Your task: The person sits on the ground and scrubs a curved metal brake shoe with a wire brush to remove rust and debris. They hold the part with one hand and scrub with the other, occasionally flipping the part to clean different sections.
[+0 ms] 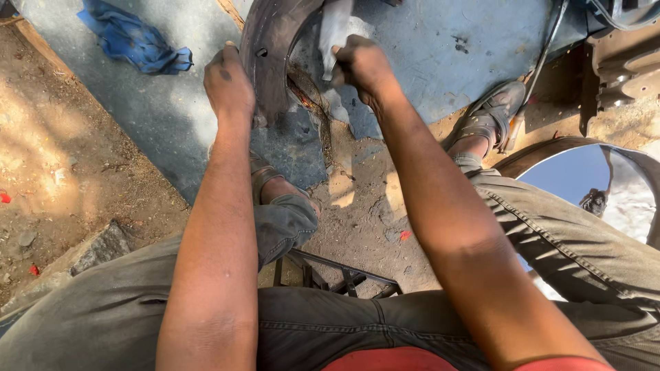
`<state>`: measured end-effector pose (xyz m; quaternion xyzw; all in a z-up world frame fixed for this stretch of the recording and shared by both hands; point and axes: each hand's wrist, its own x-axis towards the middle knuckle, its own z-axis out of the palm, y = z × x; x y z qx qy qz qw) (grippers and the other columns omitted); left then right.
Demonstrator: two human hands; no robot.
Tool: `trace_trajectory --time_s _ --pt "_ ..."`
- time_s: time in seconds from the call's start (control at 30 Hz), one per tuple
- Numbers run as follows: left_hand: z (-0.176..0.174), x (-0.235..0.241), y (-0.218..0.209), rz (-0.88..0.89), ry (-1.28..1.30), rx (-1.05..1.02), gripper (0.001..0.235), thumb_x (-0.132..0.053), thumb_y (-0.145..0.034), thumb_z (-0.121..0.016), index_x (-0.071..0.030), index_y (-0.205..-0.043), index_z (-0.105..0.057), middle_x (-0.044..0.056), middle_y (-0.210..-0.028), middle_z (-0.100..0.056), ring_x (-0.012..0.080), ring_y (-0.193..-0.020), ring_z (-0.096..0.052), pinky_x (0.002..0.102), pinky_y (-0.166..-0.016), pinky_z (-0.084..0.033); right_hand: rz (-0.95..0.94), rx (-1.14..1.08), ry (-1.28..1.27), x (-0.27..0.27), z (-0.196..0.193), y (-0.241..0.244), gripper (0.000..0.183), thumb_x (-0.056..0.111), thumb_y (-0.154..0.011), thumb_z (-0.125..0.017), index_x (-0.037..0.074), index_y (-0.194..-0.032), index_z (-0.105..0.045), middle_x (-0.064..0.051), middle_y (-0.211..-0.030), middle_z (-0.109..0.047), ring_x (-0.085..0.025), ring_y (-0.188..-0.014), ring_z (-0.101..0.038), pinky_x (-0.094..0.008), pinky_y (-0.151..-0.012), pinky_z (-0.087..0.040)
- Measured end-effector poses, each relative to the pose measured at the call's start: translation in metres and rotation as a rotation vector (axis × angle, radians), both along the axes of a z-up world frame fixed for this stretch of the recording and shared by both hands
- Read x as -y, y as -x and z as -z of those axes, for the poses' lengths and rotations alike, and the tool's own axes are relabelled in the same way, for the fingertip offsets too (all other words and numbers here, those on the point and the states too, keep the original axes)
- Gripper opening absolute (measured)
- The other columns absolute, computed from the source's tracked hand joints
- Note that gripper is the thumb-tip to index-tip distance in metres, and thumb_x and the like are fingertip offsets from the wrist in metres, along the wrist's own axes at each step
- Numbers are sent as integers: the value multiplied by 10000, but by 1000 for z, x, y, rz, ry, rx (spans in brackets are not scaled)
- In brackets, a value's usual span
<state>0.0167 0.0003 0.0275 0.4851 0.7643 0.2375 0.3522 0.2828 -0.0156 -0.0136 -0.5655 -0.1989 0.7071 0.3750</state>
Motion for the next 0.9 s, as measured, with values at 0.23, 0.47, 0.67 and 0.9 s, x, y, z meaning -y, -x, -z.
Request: trace_trajectory --time_s 0.23,0.47,0.67,0.9 --pt "4 3 2 -8 -65 108 532 -394 -1056 -382 1 -821 -650 127 -791 -669 260 -763 -604 471 -789 -470 -468 867 -580 -8 82 -2 248 279 -1079 -693 48 -995 -723 -117 -879 -722 -229 -770 -699 -354 -654 -531" --pt "4 5 2 -19 -3 114 550 -395 -1070 -355 18 -821 -620 160 -746 -591 274 -703 -506 484 -754 -428 -99 48 -73 -1 34 14 121 98 -983 -587 2 -954 -656 -126 -817 -713 -253 -675 -699 -377 -558 -527" --pt "15 6 4 -19 -114 150 547 -409 -1067 -395 -3 -847 -689 147 -799 -704 289 -748 -632 484 -793 -468 27 105 -296 -12 34 18 172 26 -982 -555 18 -903 -708 -113 -785 -743 -241 -646 -742 -367 -564 -588" --pt "17 13 5 -4 -152 111 523 -398 -1068 -407 17 -860 -648 192 -809 -677 335 -746 -582 509 -786 -460 261 -8 -67 -18 28 8 114 63 -952 -661 17 -848 -671 -115 -715 -676 -225 -548 -665 -350 -482 -469"
